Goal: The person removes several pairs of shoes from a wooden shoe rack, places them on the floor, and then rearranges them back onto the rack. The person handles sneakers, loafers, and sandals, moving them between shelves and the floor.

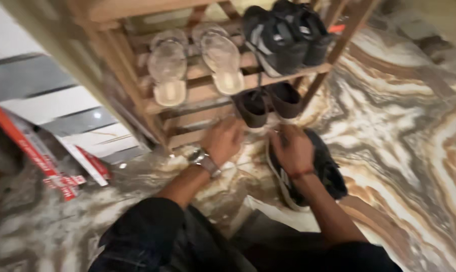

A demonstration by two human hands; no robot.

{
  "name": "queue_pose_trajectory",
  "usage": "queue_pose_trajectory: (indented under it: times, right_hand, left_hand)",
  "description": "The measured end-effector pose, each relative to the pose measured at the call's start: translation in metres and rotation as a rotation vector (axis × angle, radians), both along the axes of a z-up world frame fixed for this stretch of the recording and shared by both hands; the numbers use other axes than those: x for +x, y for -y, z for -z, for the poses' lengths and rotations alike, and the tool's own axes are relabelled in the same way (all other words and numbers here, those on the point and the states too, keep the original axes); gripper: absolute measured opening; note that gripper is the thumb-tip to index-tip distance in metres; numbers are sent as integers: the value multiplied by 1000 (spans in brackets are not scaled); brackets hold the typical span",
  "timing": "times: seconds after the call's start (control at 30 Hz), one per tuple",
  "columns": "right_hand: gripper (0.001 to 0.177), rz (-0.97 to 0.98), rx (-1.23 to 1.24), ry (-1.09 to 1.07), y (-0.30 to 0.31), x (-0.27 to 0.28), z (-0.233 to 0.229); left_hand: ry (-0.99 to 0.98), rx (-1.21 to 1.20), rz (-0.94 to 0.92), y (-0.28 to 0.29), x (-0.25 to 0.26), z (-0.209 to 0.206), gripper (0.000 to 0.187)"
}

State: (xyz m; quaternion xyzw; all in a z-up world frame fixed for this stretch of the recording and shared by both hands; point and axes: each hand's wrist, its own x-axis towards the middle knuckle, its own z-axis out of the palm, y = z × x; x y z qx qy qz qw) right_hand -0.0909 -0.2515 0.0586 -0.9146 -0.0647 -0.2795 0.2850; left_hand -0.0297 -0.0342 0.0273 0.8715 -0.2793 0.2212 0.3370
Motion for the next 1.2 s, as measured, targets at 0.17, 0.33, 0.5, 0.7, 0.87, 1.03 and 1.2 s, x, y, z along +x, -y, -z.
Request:
queue_pose_trajectory:
  times: [0.17,0.33,0.5,0.7,0.87,1.03,1.2]
  right_hand:
    - [35,-208,103,63,-130,59,-37]
    - [60,-112,-10,143,-222,101,-40]
    - [61,-25,-107,2,-236,120,-31]
    - [58,-78,-55,175,-200,86,-23]
    - [56,-209,218,104,-155,9,-11]
    - [49,-217,547,-70,-126,-60,11]
    - [39,-147,640,-137,-97,-119,61]
  left_hand:
    - [177,-223,-267,-91,-3,-64,19]
    - [172,-281,-405,-129,-4,-72,14]
    - [106,-427,-481,-127,-7,-47,17]
    - [72,-397,-491,-133,-7,-17,18]
    - [105,-299,-524,-142,-8,-21,33]
    - [92,-253,-574,-138,-9,-35,45]
    - [-58,-189,-692,-126,-7,-34,31]
